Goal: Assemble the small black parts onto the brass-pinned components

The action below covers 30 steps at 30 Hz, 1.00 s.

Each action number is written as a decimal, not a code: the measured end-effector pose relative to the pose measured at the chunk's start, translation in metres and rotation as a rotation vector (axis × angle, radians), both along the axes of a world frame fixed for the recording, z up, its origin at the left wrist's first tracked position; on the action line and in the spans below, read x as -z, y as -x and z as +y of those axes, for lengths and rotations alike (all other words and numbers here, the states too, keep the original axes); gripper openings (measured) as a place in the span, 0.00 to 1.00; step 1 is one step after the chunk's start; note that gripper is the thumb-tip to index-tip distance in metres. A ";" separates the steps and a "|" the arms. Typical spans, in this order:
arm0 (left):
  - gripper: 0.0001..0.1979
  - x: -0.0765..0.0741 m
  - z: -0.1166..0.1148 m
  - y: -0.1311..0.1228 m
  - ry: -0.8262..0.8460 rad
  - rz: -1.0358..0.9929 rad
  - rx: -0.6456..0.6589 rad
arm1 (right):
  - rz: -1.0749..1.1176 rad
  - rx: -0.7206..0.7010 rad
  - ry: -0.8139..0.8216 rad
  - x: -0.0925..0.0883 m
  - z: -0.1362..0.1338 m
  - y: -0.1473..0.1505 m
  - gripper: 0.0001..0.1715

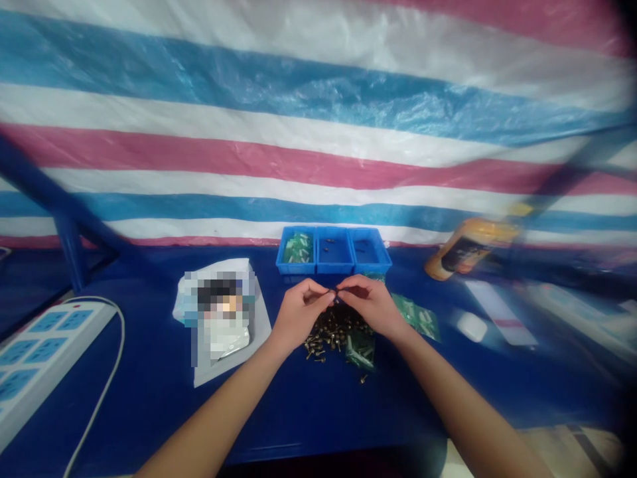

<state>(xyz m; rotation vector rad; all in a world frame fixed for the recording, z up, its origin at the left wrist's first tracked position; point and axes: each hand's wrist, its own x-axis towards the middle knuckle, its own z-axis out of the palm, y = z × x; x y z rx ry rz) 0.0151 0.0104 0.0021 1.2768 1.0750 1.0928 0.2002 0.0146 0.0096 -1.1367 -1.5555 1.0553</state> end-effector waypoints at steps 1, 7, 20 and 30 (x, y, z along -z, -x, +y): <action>0.12 0.000 0.000 0.000 0.004 -0.004 0.002 | 0.032 -0.003 0.033 0.000 0.000 0.001 0.10; 0.12 -0.002 0.000 0.001 0.009 -0.003 0.009 | 0.139 -0.027 0.083 -0.004 -0.003 0.004 0.11; 0.13 -0.012 -0.003 -0.001 0.077 -0.083 0.037 | 0.021 -0.137 -0.078 -0.004 -0.003 0.002 0.10; 0.13 -0.006 0.000 0.002 0.045 -0.078 -0.007 | -0.191 -0.055 -0.299 -0.006 -0.003 0.000 0.06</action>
